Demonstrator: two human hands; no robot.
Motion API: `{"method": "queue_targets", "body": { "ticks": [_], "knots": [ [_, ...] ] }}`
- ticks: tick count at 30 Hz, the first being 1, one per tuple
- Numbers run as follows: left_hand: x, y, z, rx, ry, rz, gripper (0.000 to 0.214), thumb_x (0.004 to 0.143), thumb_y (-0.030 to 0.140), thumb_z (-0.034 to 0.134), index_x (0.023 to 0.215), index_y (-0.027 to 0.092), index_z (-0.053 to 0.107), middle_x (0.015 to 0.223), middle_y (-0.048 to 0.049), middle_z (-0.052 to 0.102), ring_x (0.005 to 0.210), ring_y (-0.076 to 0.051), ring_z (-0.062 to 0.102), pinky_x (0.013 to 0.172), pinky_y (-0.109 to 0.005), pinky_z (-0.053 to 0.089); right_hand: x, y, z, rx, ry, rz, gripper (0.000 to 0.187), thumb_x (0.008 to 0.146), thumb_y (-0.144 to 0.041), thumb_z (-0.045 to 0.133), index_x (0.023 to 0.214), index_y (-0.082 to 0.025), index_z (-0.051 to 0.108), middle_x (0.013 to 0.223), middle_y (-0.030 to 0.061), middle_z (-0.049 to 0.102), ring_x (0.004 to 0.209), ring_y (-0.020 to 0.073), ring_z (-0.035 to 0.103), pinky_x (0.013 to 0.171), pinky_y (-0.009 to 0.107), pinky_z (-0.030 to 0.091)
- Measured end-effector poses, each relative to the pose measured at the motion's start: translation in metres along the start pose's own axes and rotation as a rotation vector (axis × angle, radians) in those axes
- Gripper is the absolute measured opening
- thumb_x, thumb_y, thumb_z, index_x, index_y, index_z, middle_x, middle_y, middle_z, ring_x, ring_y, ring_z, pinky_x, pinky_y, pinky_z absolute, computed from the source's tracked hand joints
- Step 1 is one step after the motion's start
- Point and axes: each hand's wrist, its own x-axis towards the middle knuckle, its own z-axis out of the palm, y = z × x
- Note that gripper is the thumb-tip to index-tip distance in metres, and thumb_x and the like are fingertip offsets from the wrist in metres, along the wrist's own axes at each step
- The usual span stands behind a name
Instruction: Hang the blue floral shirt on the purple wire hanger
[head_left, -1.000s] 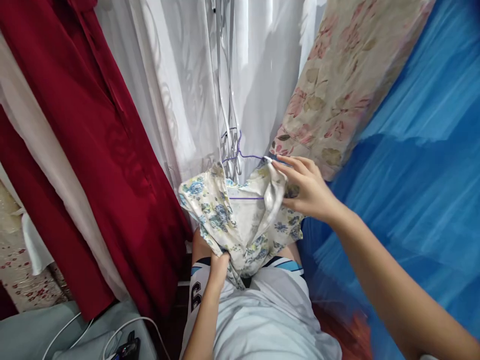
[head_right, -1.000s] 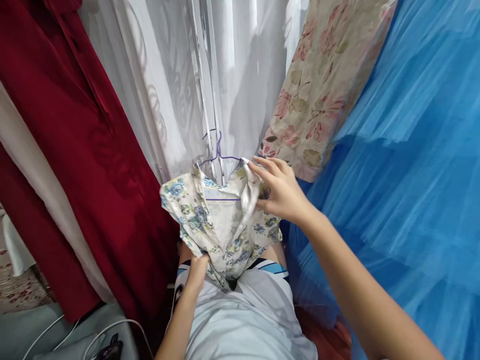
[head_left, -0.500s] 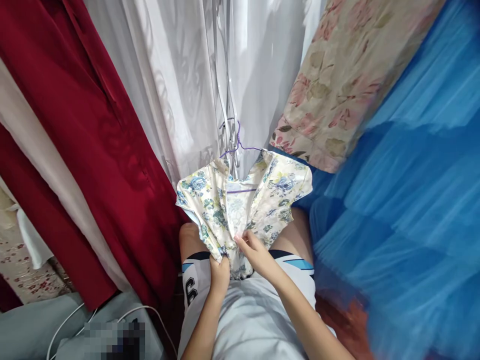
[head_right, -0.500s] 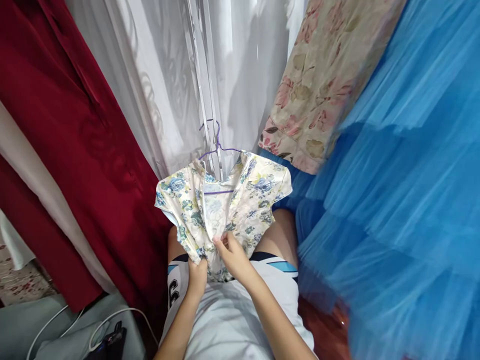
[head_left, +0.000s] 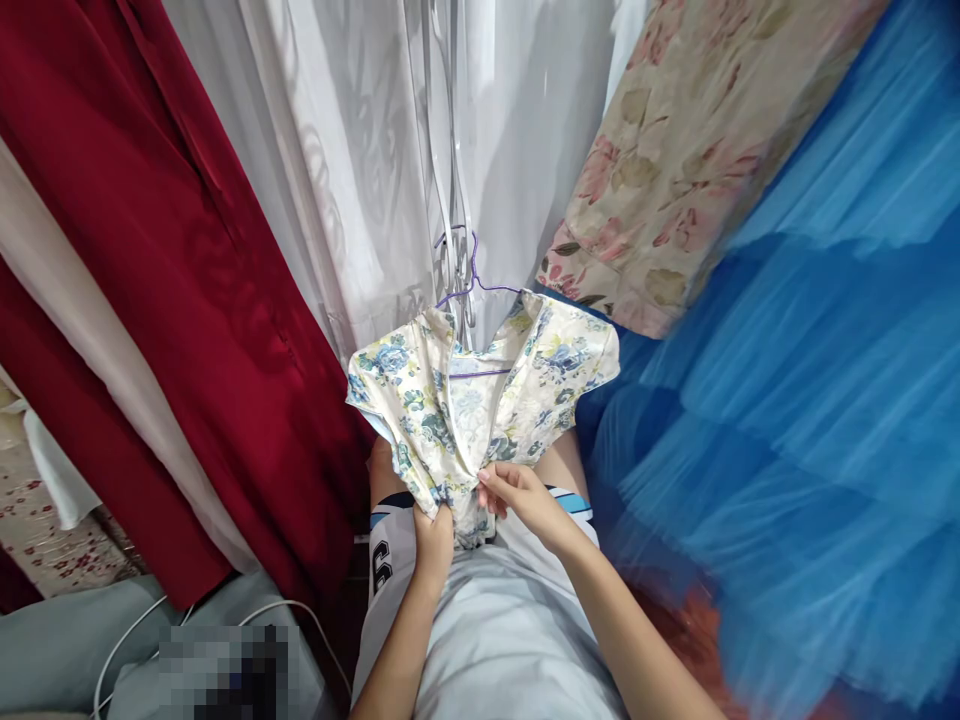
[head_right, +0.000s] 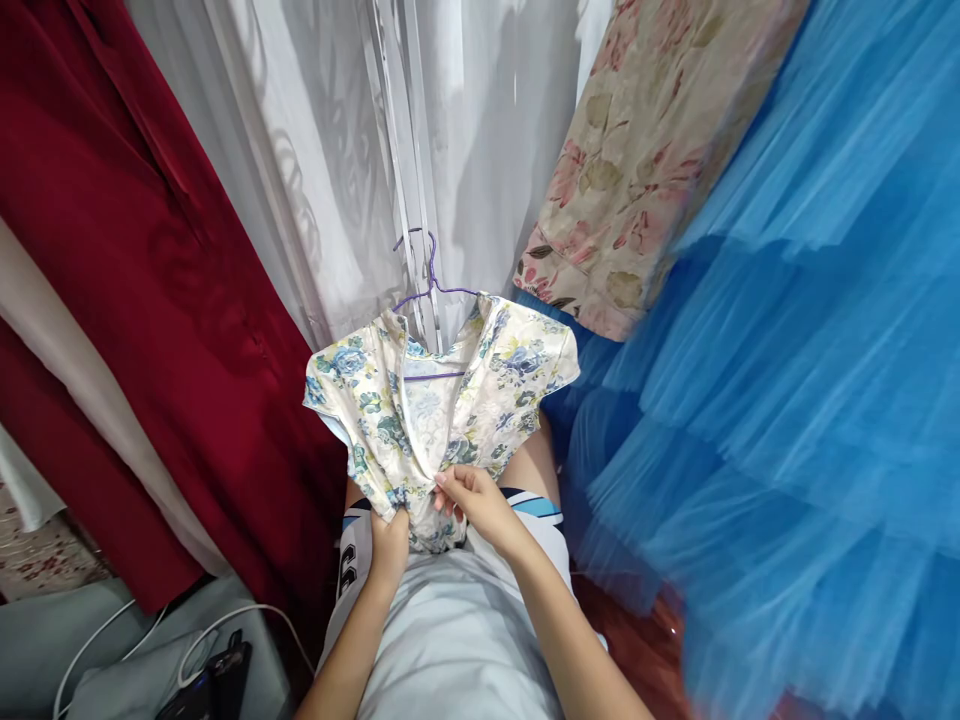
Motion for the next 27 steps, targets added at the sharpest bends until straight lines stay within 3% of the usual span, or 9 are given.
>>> {"method": "queue_targets", "body": {
  "ticks": [5, 10, 12, 16, 19, 23, 27],
  "knots": [
    [0.004, -0.001, -0.008, -0.068, 0.166, -0.039, 0.037, 0.073, 0.019, 0.057, 0.110, 0.017, 0.058, 0.109, -0.0108, 0.067, 0.103, -0.026, 0.063, 0.094, -0.037, 0.049, -0.010, 0.000, -0.010, 0.023, 0.044, -0.008, 0.040, 0.083, -0.055, 0.065, 0.072, -0.017, 0.060, 0.064, 0.0016, 0.063, 0.054, 0.0117, 0.048, 0.051, 0.025, 0.032],
    [-0.004, 0.010, -0.016, 0.121, 0.330, 0.279, 0.051, 0.079, 0.025, 0.064, 0.124, 0.023, 0.041, 0.127, -0.0114, 0.050, 0.115, -0.025, 0.052, 0.099, -0.038, 0.041, -0.018, 0.002, -0.011, 0.038, 0.046, 0.009, 0.037, 0.083, -0.050, 0.065, 0.069, -0.017, 0.058, 0.060, 0.0011, 0.061, 0.053, 0.0114, 0.046, 0.051, 0.025, 0.031],
    [-0.011, 0.016, -0.010, 0.246, 0.224, 0.389, 0.040, 0.082, 0.026, 0.063, 0.117, 0.023, 0.045, 0.122, -0.0110, 0.051, 0.116, -0.026, 0.050, 0.101, -0.040, 0.039, -0.018, 0.003, -0.008, 0.046, 0.043, 0.001, 0.036, 0.082, -0.049, 0.065, 0.068, -0.017, 0.058, 0.059, 0.0011, 0.061, 0.053, 0.0115, 0.046, 0.051, 0.024, 0.032],
    [-0.018, 0.020, 0.009, 0.329, -0.218, 0.397, 0.014, 0.088, 0.027, 0.058, 0.100, 0.023, 0.055, 0.104, -0.0087, 0.060, 0.104, -0.024, 0.056, 0.095, -0.037, 0.043, -0.018, 0.007, -0.003, 0.055, 0.030, 0.016, 0.034, 0.082, -0.048, 0.064, 0.069, -0.017, 0.059, 0.053, 0.0005, 0.060, 0.045, 0.0100, 0.042, 0.046, 0.024, 0.029],
    [-0.012, 0.018, 0.019, 0.299, -0.270, 0.329, 0.007, 0.091, 0.030, 0.054, 0.094, 0.023, 0.054, 0.094, -0.0063, 0.063, 0.092, -0.022, 0.060, 0.085, -0.032, 0.046, -0.018, 0.010, -0.001, 0.056, 0.029, 0.037, 0.032, 0.081, -0.046, 0.065, 0.069, -0.017, 0.061, 0.048, 0.0004, 0.060, 0.039, 0.0089, 0.036, 0.043, 0.023, 0.024],
    [0.000, 0.022, 0.022, 0.347, -0.343, 0.414, 0.015, 0.091, 0.026, 0.052, 0.077, 0.022, 0.052, 0.084, -0.0048, 0.061, 0.083, -0.020, 0.059, 0.079, -0.029, 0.045, -0.012, 0.003, -0.008, 0.123, 0.123, 0.006, 0.030, 0.081, -0.043, 0.066, 0.067, -0.016, 0.062, 0.045, -0.0003, 0.056, 0.039, 0.0078, 0.032, 0.042, 0.024, 0.020],
    [0.008, 0.038, 0.022, 0.545, -0.525, 0.506, 0.015, 0.084, 0.010, 0.050, 0.077, 0.022, 0.055, 0.084, -0.0042, 0.062, 0.082, -0.020, 0.059, 0.074, -0.028, 0.043, 0.023, -0.045, -0.029, 0.167, 0.262, -0.158, 0.030, 0.079, -0.044, 0.067, 0.071, -0.015, 0.066, 0.045, -0.0024, 0.049, 0.040, 0.0075, 0.028, 0.042, 0.025, 0.016]
  ]
}}
